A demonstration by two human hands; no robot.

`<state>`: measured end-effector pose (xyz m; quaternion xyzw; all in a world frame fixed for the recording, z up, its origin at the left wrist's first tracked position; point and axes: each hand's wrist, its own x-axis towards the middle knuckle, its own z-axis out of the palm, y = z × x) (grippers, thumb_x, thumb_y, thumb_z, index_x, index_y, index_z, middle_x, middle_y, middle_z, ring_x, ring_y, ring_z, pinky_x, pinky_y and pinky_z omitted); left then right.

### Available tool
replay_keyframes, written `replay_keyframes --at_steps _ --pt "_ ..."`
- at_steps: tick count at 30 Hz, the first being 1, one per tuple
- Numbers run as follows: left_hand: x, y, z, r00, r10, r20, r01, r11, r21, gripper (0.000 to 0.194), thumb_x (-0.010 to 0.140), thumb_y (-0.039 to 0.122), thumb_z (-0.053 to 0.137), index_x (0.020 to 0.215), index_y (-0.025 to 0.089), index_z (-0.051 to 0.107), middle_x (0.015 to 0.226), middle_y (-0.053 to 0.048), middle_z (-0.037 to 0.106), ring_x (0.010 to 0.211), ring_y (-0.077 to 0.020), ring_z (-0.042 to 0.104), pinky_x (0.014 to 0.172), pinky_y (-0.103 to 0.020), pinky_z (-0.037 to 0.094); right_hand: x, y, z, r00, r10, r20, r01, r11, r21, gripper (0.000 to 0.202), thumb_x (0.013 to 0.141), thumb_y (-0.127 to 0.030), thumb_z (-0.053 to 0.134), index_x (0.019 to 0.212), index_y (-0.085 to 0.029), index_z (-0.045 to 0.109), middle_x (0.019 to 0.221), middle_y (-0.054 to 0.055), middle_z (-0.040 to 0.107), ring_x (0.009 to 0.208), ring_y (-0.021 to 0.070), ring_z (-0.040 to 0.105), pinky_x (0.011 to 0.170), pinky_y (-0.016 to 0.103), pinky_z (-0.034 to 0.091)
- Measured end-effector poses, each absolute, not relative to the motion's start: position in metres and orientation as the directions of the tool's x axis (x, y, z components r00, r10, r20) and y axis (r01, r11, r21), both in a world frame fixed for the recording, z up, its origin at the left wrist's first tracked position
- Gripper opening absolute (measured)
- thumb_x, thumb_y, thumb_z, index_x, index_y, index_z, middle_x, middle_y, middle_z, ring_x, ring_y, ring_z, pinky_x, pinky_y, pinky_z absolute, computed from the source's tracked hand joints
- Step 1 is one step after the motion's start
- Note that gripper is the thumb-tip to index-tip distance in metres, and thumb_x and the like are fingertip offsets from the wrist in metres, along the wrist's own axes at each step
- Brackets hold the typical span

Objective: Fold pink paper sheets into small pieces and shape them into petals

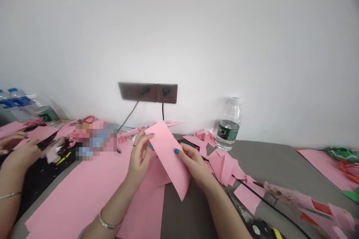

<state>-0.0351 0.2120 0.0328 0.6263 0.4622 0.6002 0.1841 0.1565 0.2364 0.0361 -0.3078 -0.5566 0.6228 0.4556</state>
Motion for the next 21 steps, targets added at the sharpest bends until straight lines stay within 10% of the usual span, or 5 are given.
replay_keyframes --at_steps 4,8,21 --pt "-0.034 0.2144 0.031 -0.12 0.92 0.374 0.011 -0.375 0.927 0.041 0.096 0.046 0.041 0.129 0.024 0.049 0.133 -0.014 0.056 0.101 -0.0242 0.064 0.082 -0.038 0.053 0.1561 0.2409 0.0297 -0.303 0.942 0.141 -0.317 0.04 -0.947 0.032 0.08 -0.051 0.066 0.083 -0.019 0.064 0.081 0.003 0.063 0.072 0.0176 0.053 0.061 0.026 0.041" --pt "-0.0298 0.2128 0.0287 0.155 0.961 0.229 0.156 -0.253 0.955 0.039 0.09 0.047 0.054 0.109 0.016 0.067 0.106 -0.012 0.071 0.091 -0.0254 0.064 0.079 -0.035 0.051 0.1541 0.2404 0.0287 -0.312 0.941 0.127 -0.309 0.026 -0.951 0.029 0.078 -0.047 0.07 0.087 -0.02 0.068 0.074 0.001 0.063 0.062 0.0146 0.05 0.052 0.024 0.037" --pt "-0.0288 0.2067 0.0308 0.243 0.957 0.157 0.324 -0.233 0.917 0.042 0.09 0.048 0.047 0.072 0.015 0.066 0.066 -0.003 0.061 0.065 -0.0184 0.052 0.058 -0.027 0.042 0.1598 0.2372 0.0363 -0.409 0.909 0.077 -0.364 -0.085 -0.927 0.033 0.08 -0.048 0.069 0.098 -0.02 0.067 0.087 0.005 0.068 0.069 0.018 0.059 0.059 0.028 0.046"
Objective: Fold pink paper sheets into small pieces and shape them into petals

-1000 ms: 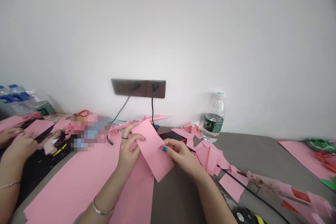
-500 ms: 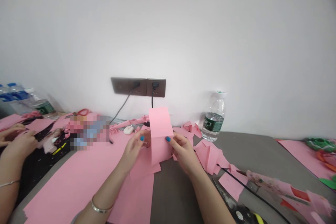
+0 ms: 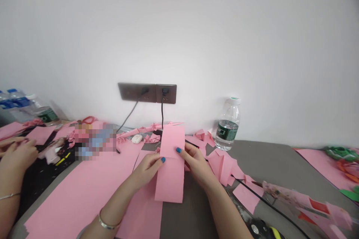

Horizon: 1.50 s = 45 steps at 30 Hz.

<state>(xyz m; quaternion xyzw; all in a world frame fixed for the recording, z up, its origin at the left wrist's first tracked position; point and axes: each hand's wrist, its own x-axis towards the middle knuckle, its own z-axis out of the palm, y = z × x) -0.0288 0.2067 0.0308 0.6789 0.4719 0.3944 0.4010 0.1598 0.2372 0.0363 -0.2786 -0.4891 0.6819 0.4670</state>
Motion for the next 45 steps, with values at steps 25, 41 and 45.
replay_keyframes --at_steps 25,41,45 --pt "-0.04 0.214 0.035 0.525 0.814 -0.248 0.156 0.194 0.969 0.035 0.077 0.049 0.07 0.077 0.014 0.069 0.073 -0.003 0.066 0.066 -0.0139 0.057 0.061 -0.023 0.041 0.175 0.23 0.044 -0.794 0.578 -0.19 0.224 -0.012 -0.974 0.027 0.069 -0.036 0.078 0.067 -0.014 0.062 0.056 -0.007 0.043 0.054 0.0069 0.032 0.05 0.022 0.019" --pt "-0.033 0.201 0.045 0.647 0.739 -0.187 0.339 -0.059 0.939 0.036 0.086 0.044 0.059 0.066 0.018 0.045 0.059 0.008 0.028 0.053 -0.008 0.021 0.047 -0.024 0.015 0.18 0.225 0.057 -0.802 0.592 -0.083 0.26 0.22 -0.94 0.018 0.086 -0.022 0.052 0.071 -0.016 0.061 0.063 -0.005 0.042 0.057 0.0091 0.031 0.051 0.024 0.021" --pt "-0.033 0.2 0.046 0.645 0.754 -0.121 0.283 -0.089 0.955 0.043 0.089 0.049 0.053 0.062 0.018 0.04 0.058 0.007 0.024 0.052 -0.0086 0.019 0.047 -0.025 0.014 0.178 0.225 0.057 -0.819 0.573 -0.03 0.179 0.205 -0.962 0.022 0.089 -0.028 0.052 0.07 -0.017 0.054 0.064 -0.005 0.038 0.059 0.0099 0.03 0.053 0.024 0.022"
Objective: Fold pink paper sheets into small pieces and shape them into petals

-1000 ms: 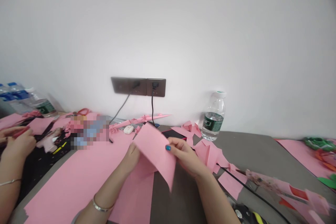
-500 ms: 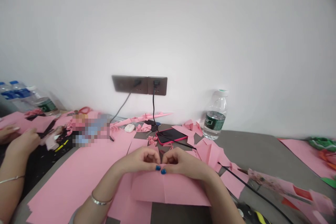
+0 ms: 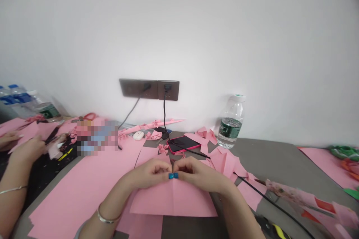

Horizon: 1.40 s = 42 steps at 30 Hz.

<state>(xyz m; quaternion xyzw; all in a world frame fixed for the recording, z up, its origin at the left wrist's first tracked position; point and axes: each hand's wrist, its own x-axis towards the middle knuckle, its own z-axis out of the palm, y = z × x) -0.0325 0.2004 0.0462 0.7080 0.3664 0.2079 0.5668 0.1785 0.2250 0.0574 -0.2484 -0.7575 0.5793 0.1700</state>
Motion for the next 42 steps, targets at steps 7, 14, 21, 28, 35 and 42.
replay_keyframes --at_steps 7,14,21,28,35,42 --pt "-0.034 0.201 0.044 0.609 0.793 -0.037 0.27 -0.163 0.949 0.043 0.089 0.05 0.052 0.063 0.017 0.046 0.058 0.007 0.028 0.052 -0.0084 0.021 0.047 -0.024 0.016 0.176 0.227 0.057 -0.816 0.575 0.047 0.049 0.151 -0.987 0.026 0.088 -0.035 0.058 0.069 -0.018 0.052 0.065 -0.005 0.037 0.062 0.0109 0.028 0.055 0.025 0.022" --pt "-0.036 0.203 0.046 0.455 0.887 0.081 0.274 -0.226 0.935 0.039 0.09 0.05 0.049 0.069 0.017 0.051 0.063 0.005 0.035 0.055 -0.0095 0.027 0.05 -0.023 0.019 0.178 0.23 0.055 -0.698 0.716 0.015 0.077 0.097 -0.992 0.031 0.087 -0.043 0.056 0.071 -0.017 0.056 0.067 -0.004 0.039 0.063 0.011 0.03 0.055 0.025 0.021" --pt "-0.041 0.21 0.048 0.187 0.96 0.211 0.357 -0.266 0.895 0.036 0.088 0.044 0.051 0.064 0.019 0.043 0.061 0.005 0.035 0.056 -0.0103 0.028 0.052 -0.022 0.021 0.188 0.244 0.043 -0.302 0.95 -0.08 0.072 -0.061 -0.996 0.037 0.074 -0.053 0.066 0.068 -0.018 0.054 0.064 -0.004 0.04 0.057 0.0108 0.035 0.051 0.024 0.026" --pt "-0.039 0.209 0.047 0.245 0.956 0.162 0.433 -0.257 0.864 0.03 0.082 0.039 0.061 0.065 0.017 0.051 0.067 0.002 0.047 0.063 -0.0123 0.039 0.055 -0.022 0.028 0.179 0.247 0.041 -0.177 0.98 0.094 0.022 0.1 -0.995 0.046 0.077 -0.063 0.056 0.062 -0.021 0.048 0.06 -0.003 0.035 0.054 0.0129 0.034 0.048 0.026 0.03" --pt "-0.038 0.208 0.047 0.326 0.943 0.066 0.45 -0.217 0.866 0.033 0.085 0.043 0.057 0.068 0.015 0.059 0.067 0.001 0.05 0.064 -0.0139 0.044 0.057 -0.023 0.032 0.178 0.246 0.043 -0.108 0.964 0.243 0.167 0.258 -0.952 0.047 0.081 -0.058 0.052 0.056 -0.023 0.032 0.057 -0.003 0.027 0.055 0.0134 0.027 0.05 0.027 0.023" --pt "-0.046 0.21 0.05 0.253 0.957 0.14 0.434 -0.242 0.868 0.026 0.088 0.037 0.054 0.078 0.016 0.065 0.075 -0.001 0.058 0.071 -0.016 0.049 0.063 -0.024 0.037 0.195 0.252 0.036 0.26 0.946 0.194 0.051 0.187 -0.981 0.036 0.081 -0.053 0.057 0.071 -0.019 0.058 0.071 0.002 0.054 0.067 0.0178 0.047 0.059 0.027 0.036"
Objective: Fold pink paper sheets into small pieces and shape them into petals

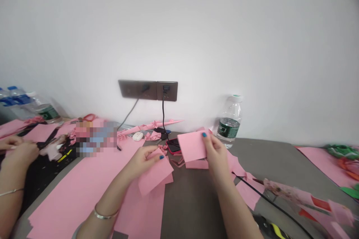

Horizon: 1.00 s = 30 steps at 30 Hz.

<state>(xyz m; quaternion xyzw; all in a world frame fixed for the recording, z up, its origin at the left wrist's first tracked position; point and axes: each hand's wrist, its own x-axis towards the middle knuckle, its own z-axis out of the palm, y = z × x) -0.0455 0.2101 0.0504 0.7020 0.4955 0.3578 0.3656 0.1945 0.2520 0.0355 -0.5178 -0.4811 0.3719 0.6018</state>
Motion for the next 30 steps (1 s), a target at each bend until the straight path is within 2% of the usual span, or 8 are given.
replay_keyframes --at_steps 2,4,9,12,19,23,27,30 --pt "-0.049 0.213 0.05 0.18 0.966 0.184 0.442 -0.247 0.862 0.029 0.088 0.038 0.053 0.072 0.016 0.06 0.069 0.001 0.051 0.066 -0.0141 0.045 0.061 -0.023 0.034 0.202 0.255 0.033 0.409 0.903 0.134 -0.071 0.178 -0.982 0.035 0.08 -0.052 0.058 0.086 -0.018 0.064 0.085 0.005 0.063 0.076 0.0204 0.054 0.063 0.028 0.041" --pt "-0.051 0.215 0.047 0.108 0.974 0.201 0.428 -0.228 0.875 0.032 0.088 0.042 0.052 0.068 0.017 0.052 0.064 0.004 0.041 0.061 -0.0123 0.038 0.056 -0.022 0.03 0.203 0.255 0.032 0.389 0.915 0.104 -0.151 0.175 -0.973 0.036 0.079 -0.051 0.059 0.092 -0.019 0.065 0.088 0.005 0.065 0.078 0.0214 0.057 0.063 0.029 0.043" --pt "-0.045 0.218 0.041 0.088 0.986 0.144 0.334 -0.166 0.928 0.032 0.087 0.043 0.052 0.068 0.019 0.044 0.066 0.005 0.036 0.061 -0.0122 0.036 0.056 -0.023 0.03 0.176 0.241 0.041 -0.147 0.967 0.207 -0.059 0.201 -0.978 0.029 0.081 -0.046 0.059 0.087 -0.019 0.063 0.079 0.004 0.063 0.071 0.0194 0.055 0.059 0.027 0.042" --pt "-0.042 0.218 0.038 0.101 0.989 0.109 0.324 -0.137 0.936 0.032 0.086 0.042 0.055 0.067 0.02 0.044 0.063 0.006 0.036 0.058 -0.0119 0.037 0.055 -0.023 0.032 0.161 0.234 0.044 -0.31 0.929 0.202 0.01 0.215 -0.976 0.026 0.084 -0.044 0.058 0.082 -0.019 0.061 0.078 0.003 0.059 0.072 0.0185 0.054 0.063 0.027 0.043" --pt "-0.037 0.21 0.034 0.114 0.992 0.044 0.221 -0.069 0.973 0.033 0.09 0.048 0.049 0.099 0.02 0.064 0.103 -0.007 0.064 0.098 -0.023 0.056 0.082 -0.031 0.044 0.145 0.235 0.035 -0.192 0.878 0.439 0.172 0.471 -0.865 0.016 0.078 -0.028 0.067 0.066 -0.021 0.057 0.106 0.008 0.056 0.106 0.0264 0.052 0.094 0.039 0.039" --pt "-0.034 0.208 0.037 0.226 0.973 0.047 0.241 -0.103 0.965 0.032 0.083 0.047 0.06 0.094 0.017 0.065 0.086 -0.004 0.064 0.076 -0.0183 0.055 0.065 -0.027 0.043 0.139 0.234 0.028 -0.189 0.876 0.443 0.097 0.466 -0.88 0.008 0.08 -0.025 0.063 0.079 -0.021 0.056 0.1 0.007 0.06 0.099 0.023 0.057 0.088 0.036 0.043" --pt "-0.047 0.22 0.036 -0.132 0.975 0.179 0.204 -0.15 0.968 0.023 0.076 0.039 0.064 0.078 0.016 0.064 0.074 -0.002 0.062 0.07 -0.0179 0.054 0.063 -0.027 0.042 0.141 0.235 0.026 -0.123 0.921 0.369 0.08 0.38 -0.922 0.015 0.089 -0.029 0.05 0.101 -0.021 0.054 0.1 0.007 0.063 0.09 0.0202 0.059 0.074 0.031 0.046" --pt "-0.065 0.23 0.034 -0.377 0.899 0.223 0.161 -0.174 0.972 0.016 0.076 0.032 0.055 0.077 0.018 0.063 0.074 -0.002 0.062 0.075 -0.0194 0.056 0.066 -0.027 0.043 0.142 0.233 0.027 -0.258 0.908 0.331 0.194 0.384 -0.903 0.014 0.09 -0.026 0.047 0.098 -0.021 0.058 0.096 0.006 0.066 0.09 0.0212 0.06 0.077 0.032 0.046"
